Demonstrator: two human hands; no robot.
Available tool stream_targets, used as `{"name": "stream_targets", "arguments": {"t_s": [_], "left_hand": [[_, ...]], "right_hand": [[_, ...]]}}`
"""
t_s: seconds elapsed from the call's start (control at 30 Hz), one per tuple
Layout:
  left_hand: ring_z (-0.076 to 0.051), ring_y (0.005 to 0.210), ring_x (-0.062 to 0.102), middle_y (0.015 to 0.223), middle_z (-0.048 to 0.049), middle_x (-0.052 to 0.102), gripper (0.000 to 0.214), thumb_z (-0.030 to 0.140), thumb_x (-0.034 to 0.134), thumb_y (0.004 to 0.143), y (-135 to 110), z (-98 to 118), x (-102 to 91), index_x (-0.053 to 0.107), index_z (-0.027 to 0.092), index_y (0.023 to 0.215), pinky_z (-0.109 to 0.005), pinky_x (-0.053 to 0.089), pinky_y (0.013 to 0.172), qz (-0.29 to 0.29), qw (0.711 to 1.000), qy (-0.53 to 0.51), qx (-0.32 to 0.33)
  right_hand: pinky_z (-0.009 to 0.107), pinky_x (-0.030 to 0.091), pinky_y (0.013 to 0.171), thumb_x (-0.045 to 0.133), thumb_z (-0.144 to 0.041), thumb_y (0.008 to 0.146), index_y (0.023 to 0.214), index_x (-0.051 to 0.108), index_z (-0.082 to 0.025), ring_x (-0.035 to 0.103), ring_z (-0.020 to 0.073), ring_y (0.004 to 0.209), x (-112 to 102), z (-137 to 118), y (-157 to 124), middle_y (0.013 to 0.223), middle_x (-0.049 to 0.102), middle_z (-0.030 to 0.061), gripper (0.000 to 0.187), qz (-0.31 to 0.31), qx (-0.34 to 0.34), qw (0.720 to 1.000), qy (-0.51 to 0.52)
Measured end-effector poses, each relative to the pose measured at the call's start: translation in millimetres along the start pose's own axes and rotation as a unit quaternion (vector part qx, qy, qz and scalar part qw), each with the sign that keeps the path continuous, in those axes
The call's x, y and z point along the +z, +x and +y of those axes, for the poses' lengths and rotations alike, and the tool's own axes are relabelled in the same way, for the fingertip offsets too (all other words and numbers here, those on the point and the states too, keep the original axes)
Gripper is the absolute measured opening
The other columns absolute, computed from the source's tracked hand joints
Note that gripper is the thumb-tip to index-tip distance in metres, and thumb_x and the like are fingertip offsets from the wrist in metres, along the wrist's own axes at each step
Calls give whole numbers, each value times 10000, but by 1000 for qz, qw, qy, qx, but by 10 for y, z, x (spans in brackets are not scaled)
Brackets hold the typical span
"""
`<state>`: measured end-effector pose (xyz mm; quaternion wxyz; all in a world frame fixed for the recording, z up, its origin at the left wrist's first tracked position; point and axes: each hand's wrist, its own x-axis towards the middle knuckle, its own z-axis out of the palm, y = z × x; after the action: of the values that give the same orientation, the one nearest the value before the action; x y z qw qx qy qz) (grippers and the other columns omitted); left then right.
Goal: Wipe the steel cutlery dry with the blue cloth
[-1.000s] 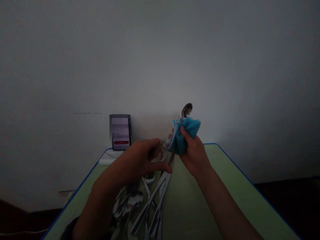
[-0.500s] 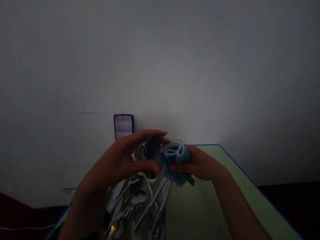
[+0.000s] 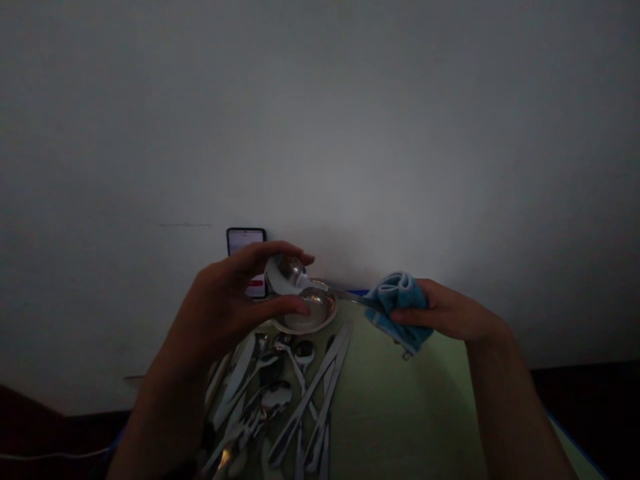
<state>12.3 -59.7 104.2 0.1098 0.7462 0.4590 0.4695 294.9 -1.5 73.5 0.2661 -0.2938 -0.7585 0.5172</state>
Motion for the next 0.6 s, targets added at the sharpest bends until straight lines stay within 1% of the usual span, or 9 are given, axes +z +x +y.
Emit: {"name": "stream_targets", "arguments": {"t_s": [0.1,0.17,0.23,0.33,0.4,0.43,0.5,0.6], "left_hand": [[-158,765,638,931,34,693,447,415,745,631,14,87,17,590,300,1034,-244,481,698,-37,995,90,7],[-164,723,643,886,30,699,454,414,742,626,24,142,39,595,288,1037,-253,481,674,-57,991,124,-1],[-189,725,650,848,12,705,480,408,744,617,31,162,64,593,264,1049,-273,483,659,-82,986,145,-23],[-210,736,653,844,-14,709,466,405,713,649,33,110,99,579,242,1064,-288,478,634,-159,974,150,-60],[-201,763,649,900,-24,702,409,371,673,697,31,54,120,571,240,1071,-285,472,651,-215,964,143,-66],[-192,779,644,924,-22,695,369,344,651,719,30,34,128,574,243,1065,-281,466,668,-235,960,141,-60],[-169,780,632,923,-3,684,285,302,610,754,30,20,137,587,253,1033,-267,451,687,-255,956,142,-40],[-135,722,613,854,29,673,199,278,578,779,31,64,136,597,265,977,-244,432,682,-258,956,140,-21]], "right_hand": [[194,521,546,627,-243,757,894,637,-170,595,97,630,20,-20,13,765,655,-7,156,-6,-13,1000,-25],[201,519,550,623,-260,760,903,638,-170,592,103,636,46,-41,29,772,657,-3,169,-11,-21,999,-44],[201,512,550,612,-281,771,912,631,-174,584,103,641,71,-69,40,781,652,-2,178,-16,-26,998,-62],[200,499,560,601,-309,779,920,622,-177,572,100,638,104,-121,49,788,645,-1,194,-13,-20,993,-118],[202,491,566,609,-310,770,919,624,-173,568,102,633,125,-158,56,781,645,0,203,-2,-13,986,-167],[203,489,571,616,-303,761,920,624,-169,569,104,640,135,-176,61,786,646,2,208,0,-9,982,-187],[203,482,579,624,-290,749,921,622,-161,569,107,658,154,-207,70,800,646,6,215,-2,-1,978,-211],[201,472,584,617,-306,757,919,616,-156,556,98,653,179,-235,80,795,639,2,221,-11,8,977,-214]]}}
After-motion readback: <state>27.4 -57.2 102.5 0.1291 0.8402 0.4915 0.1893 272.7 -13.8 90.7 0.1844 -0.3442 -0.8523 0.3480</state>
